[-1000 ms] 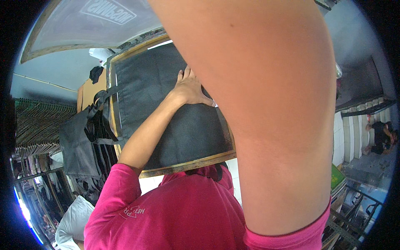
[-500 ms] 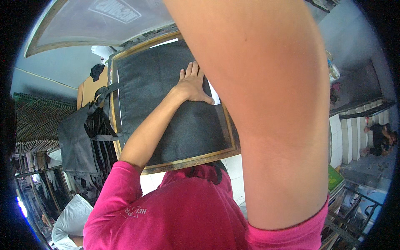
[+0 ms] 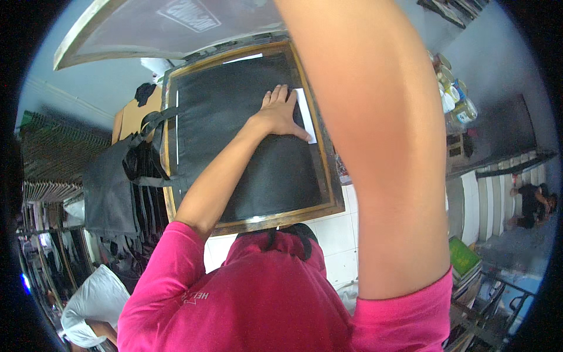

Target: The person positions black tote bags on a printing table, lowers a screen printing frame, applies white ink with a squeegee, and lifts the frame to reveal the printed logo before handing the bag to an assistant.

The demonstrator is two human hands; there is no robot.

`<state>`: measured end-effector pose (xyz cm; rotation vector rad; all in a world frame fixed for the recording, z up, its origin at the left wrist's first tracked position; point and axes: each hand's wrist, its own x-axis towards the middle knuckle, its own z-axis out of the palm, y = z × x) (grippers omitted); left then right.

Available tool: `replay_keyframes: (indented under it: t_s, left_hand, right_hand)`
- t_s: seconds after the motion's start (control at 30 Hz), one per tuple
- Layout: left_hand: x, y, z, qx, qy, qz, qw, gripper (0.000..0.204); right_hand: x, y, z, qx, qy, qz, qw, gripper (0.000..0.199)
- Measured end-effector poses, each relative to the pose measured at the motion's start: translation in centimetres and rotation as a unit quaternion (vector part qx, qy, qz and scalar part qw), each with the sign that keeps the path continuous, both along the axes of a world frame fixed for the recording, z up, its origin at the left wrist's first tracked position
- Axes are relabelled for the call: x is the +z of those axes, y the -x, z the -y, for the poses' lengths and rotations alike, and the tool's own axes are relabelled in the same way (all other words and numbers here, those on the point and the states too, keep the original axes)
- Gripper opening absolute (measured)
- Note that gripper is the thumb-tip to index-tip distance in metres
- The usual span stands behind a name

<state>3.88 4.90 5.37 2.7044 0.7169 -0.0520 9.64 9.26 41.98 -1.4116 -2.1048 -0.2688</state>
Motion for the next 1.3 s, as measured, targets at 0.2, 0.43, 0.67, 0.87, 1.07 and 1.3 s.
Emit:
replay_keyframes:
  t_s: [0.2, 0.43, 0.67, 0.87, 1.07, 1.3]
  left_hand:
    - [9.4, 16.6, 2.7, 0.112, 0.338, 0.58, 0.732, 0.063]
    - [3.4, 28.7, 13.9, 0.321, 0.612, 0.469, 0.55, 0.028]
    - [0.1, 28.3, 15.4, 0.38, 0.65, 0.45, 0.481, 0.024]
    - [1.1, 28.7, 14.9, 0.377, 0.679, 0.456, 0.434, 0.02]
    - [1.0, 28.7, 14.8, 0.387, 0.682, 0.44, 0.438, 0.019]
    - [0.8, 28.8, 14.8, 0.403, 0.687, 0.441, 0.415, 0.023]
  right_hand:
    - [-6.7, 7.5, 10.6, -0.178, 0.148, -0.124, 0.965, 0.03]
    - [-23.7, 8.7, 19.4, -0.07, 0.042, -0.1, 0.992, 0.02]
    - [-30.6, 10.6, 20.0, -0.057, 0.119, 0.044, 0.99, 0.007]
    - [-25.1, 8.3, 18.1, -0.045, 0.262, -0.012, 0.964, 0.024]
    - [-28.4, 11.3, 21.2, -0.03, 0.193, 0.035, 0.98, 0.019]
    - [-31.5, 9.0, 14.1, -0.046, 0.134, 0.083, 0.986, 0.02]
